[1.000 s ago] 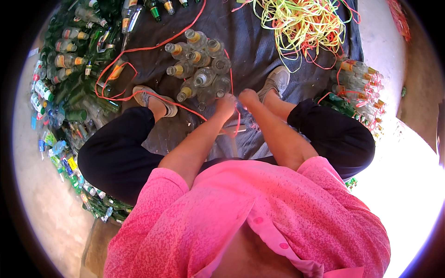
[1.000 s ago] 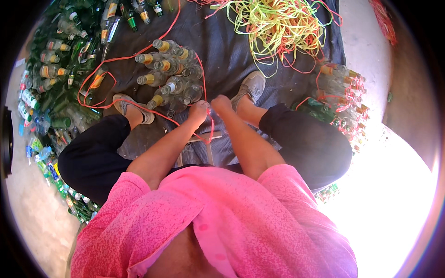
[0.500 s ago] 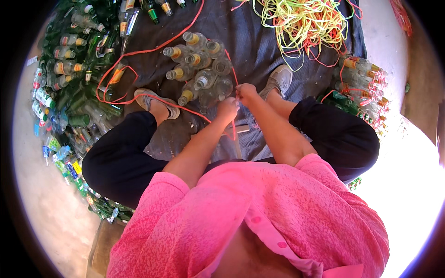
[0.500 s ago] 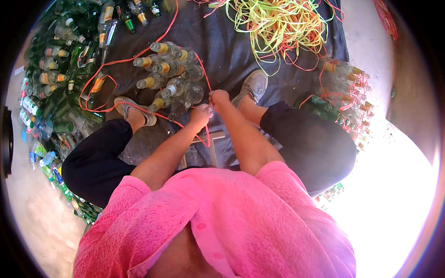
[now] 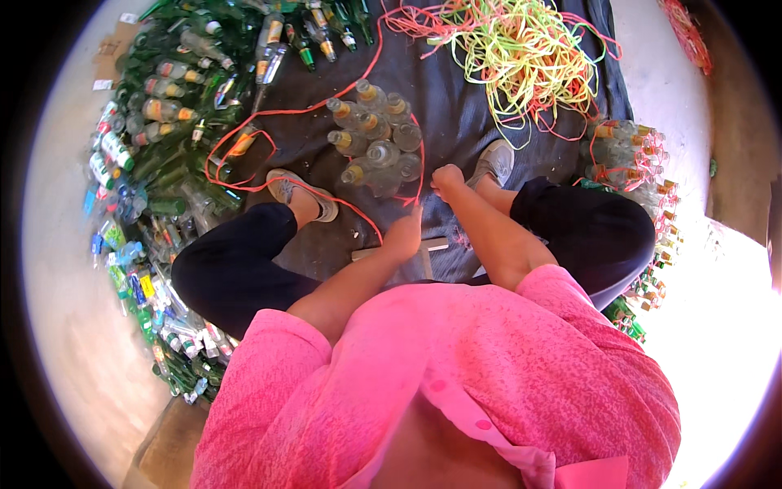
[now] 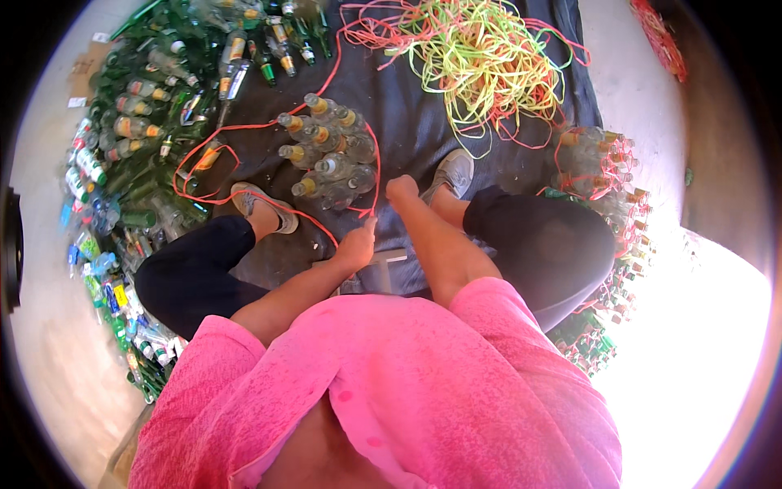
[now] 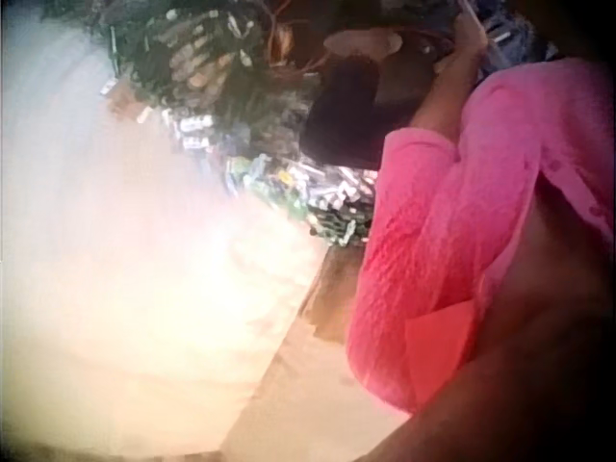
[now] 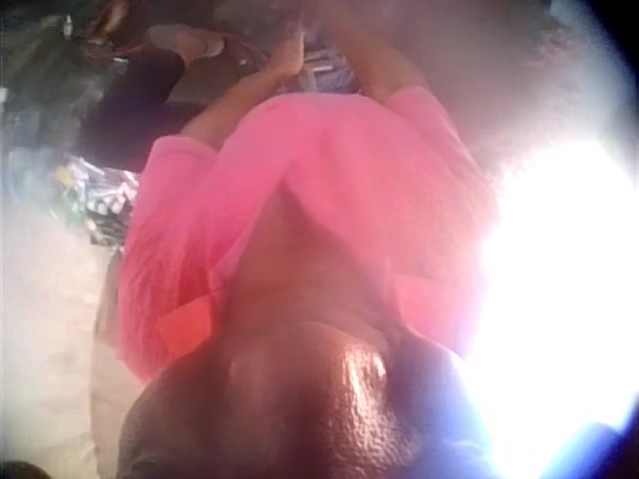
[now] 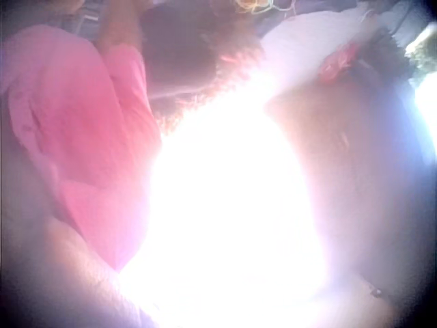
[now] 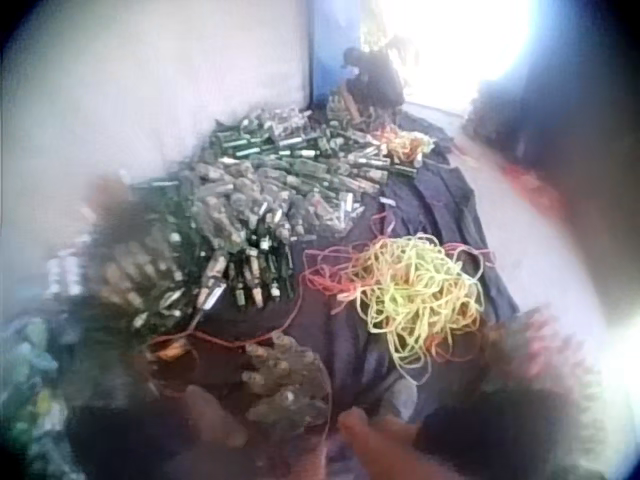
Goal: The person bundles glass bottles together using pink and yellow strings, tying knots to secure groups of bottles.
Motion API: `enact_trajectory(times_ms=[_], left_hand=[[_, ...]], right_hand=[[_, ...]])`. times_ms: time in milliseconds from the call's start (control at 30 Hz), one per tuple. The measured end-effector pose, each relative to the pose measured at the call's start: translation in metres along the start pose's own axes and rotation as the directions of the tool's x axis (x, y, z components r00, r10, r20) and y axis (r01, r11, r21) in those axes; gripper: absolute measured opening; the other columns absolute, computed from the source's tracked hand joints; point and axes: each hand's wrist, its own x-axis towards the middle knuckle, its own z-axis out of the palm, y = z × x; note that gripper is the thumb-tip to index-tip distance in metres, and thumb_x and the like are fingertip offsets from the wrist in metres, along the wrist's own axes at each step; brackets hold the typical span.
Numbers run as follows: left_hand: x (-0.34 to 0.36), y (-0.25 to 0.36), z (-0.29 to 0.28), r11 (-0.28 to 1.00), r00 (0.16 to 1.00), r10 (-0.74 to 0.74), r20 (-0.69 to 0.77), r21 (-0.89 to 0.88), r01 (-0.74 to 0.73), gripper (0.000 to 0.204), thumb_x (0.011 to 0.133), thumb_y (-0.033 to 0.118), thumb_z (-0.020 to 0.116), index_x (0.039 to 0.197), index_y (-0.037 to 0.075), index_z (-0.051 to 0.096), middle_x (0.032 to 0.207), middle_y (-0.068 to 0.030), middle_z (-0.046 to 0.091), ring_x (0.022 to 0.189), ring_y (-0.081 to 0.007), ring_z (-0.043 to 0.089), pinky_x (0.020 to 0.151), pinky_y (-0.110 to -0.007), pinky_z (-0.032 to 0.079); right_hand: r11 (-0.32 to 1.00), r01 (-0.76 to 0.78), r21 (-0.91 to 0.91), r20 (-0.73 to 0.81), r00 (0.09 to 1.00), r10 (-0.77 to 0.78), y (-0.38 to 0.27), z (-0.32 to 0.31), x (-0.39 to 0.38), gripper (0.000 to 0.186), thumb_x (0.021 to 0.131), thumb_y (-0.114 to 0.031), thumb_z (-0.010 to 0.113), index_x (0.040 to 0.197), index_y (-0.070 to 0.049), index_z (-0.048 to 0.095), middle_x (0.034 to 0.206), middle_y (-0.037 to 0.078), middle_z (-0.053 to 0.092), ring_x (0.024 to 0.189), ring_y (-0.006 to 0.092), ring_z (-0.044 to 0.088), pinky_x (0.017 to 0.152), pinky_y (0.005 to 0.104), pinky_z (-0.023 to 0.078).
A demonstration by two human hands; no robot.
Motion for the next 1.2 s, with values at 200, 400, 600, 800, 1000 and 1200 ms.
enact_trajectory(times_ms=[200,400,600,800,1000,1200], left_hand=[[-0.009,-0.014,-0.002,0.987,0.981,0.082,0.177,0.121,-0.104,0.038,0.097,0.013,0.036,0.131,-0.003,0.043,0.106,-0.0292,0.064,0.097,-0.0435,0.064,0.081,-0.052,0.05],[-0.033,0.009,-0.016,0.985,0.988,0.104,0.118,0.126,-0.118,0.037,0.091,0.006,0.044,0.127,-0.002,0.047,0.107,-0.0273,0.065,0.099,-0.0413,0.064,0.08,-0.05,0.051],[-0.039,0.0,-0.025,0.989,0.993,0.116,-0.038,0.096,-0.112,0.022,0.084,0.009,0.058,0.102,-0.003,0.055,0.086,-0.0241,0.067,0.084,-0.039,0.067,0.071,-0.049,0.052],[-0.009,-0.01,-0.03,0.996,0.888,0.017,0.459,0.067,-0.053,0.012,0.08,0.012,0.066,0.085,0.001,0.067,0.076,-0.0159,0.07,0.068,-0.0263,0.07,0.056,-0.041,0.054],[0.015,-0.026,-0.008,0.964,0.876,0.217,0.431,0.046,-0.262,0.014,0.077,0.017,0.068,0.083,0.004,0.07,0.077,-0.0136,0.07,0.068,-0.0254,0.069,0.059,-0.041,0.053],[0.035,-0.041,0.023,0.932,0.892,0.362,0.272,-0.135,-0.337,0.018,0.071,0.024,0.071,0.077,0.006,0.074,0.075,-0.0144,0.069,0.064,-0.0272,0.065,0.062,-0.042,0.05]], right_hand=[[0.996,0.005,0.091,-0.404,0.914,0.033,-0.021,-0.005,-0.04,0.012,0.079,-0.018,0.067,0.082,-0.01,0.075,0.089,0.005,0.074,0.085,0.0249,0.071,0.071,0.036,0.055],[0.786,0.327,-0.524,-0.064,0.906,-0.419,-0.03,-0.05,-0.13,0.013,0.077,-0.014,0.064,0.079,-0.007,0.075,0.087,0.012,0.072,0.091,0.0276,0.069,0.076,0.0389,0.054],[0.737,0.391,-0.552,0.07,0.902,-0.426,-0.033,-0.043,-0.138,0.014,0.08,-0.015,0.065,0.08,-0.01,0.078,0.078,0.011,0.073,0.083,0.022,0.071,0.071,0.0368,0.055],[0.605,0.482,-0.633,0.139,0.84,-0.524,-0.038,-0.035,-0.129,0.006,0.063,-0.009,0.069,0.065,-0.014,0.069,0.072,0.0,0.069,0.064,0.0204,0.066,0.058,0.0328,0.052],[0.14,0.584,-0.8,0.347,0.64,-0.686,-0.027,-0.036,-0.124,0.01,0.062,-0.015,0.077,0.071,-0.019,0.074,0.079,0.003,0.072,0.081,0.023,0.069,0.07,0.0366,0.053],[0.693,0.544,-0.474,0.205,0.833,-0.514,0.014,-0.013,-0.07,0.008,0.064,-0.015,0.074,0.071,-0.018,0.072,0.082,0.002,0.07,0.082,0.0218,0.067,0.07,0.0364,0.053]])
